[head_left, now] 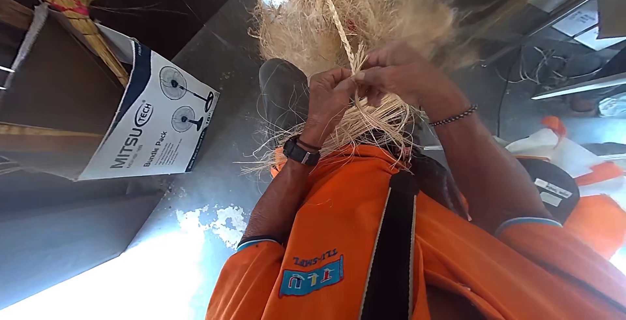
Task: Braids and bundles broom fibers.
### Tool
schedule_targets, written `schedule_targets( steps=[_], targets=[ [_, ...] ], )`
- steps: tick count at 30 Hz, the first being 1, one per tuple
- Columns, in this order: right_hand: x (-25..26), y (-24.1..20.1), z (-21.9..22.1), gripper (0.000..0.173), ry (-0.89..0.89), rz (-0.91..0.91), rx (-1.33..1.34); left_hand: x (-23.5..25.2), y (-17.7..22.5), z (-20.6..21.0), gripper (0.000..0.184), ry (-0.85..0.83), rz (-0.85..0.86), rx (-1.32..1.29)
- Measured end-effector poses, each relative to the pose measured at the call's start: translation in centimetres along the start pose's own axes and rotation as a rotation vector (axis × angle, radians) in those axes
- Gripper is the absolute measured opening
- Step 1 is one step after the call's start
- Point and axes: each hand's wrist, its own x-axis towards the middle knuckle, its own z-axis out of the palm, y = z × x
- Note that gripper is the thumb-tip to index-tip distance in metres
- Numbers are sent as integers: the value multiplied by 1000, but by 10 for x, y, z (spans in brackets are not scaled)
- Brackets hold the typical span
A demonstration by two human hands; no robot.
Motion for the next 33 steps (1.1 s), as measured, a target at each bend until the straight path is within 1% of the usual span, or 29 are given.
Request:
schedule_targets(
  steps=[2,5,9,12,15,17,21,23,26,29,31,33],
  targets=[
    [1,-4,1,13,15,69,61,0,2,-2,13,-15,-5,32],
    [4,-5,-2,17,24,60,60,2,4,-4,15,-21,24,82],
    [6,1,2,20,94,-36,53,4,6,-9,14,-26,105,248],
    [9,8,8,18,148,-118,72,4,8,-11,15,-9,139,420],
    [11,15,12,16,189,-193,57,-1,12,-12,17,8,184,532],
    [10,19,14,14,211,-243,-26,-7,15,-15,17,4,206,574],
    [5,17,19,11,265,-307,-377,-20,18,-19,21,0,225,601],
    [6,19,22,12,274,-345,-429,-29,19,-13,21,34,245,633],
    [7,23,24,11,251,-362,-398,-45,19,-1,21,60,290,719],
    [8,32,27,11,222,-367,-298,-68,26,9,17,13,300,897],
    [8,36,29,11,208,-350,-236,-73,22,15,16,33,315,965],
    [8,36,32,10,199,-297,-110,-75,16,16,16,42,334,1031]
  ],
)
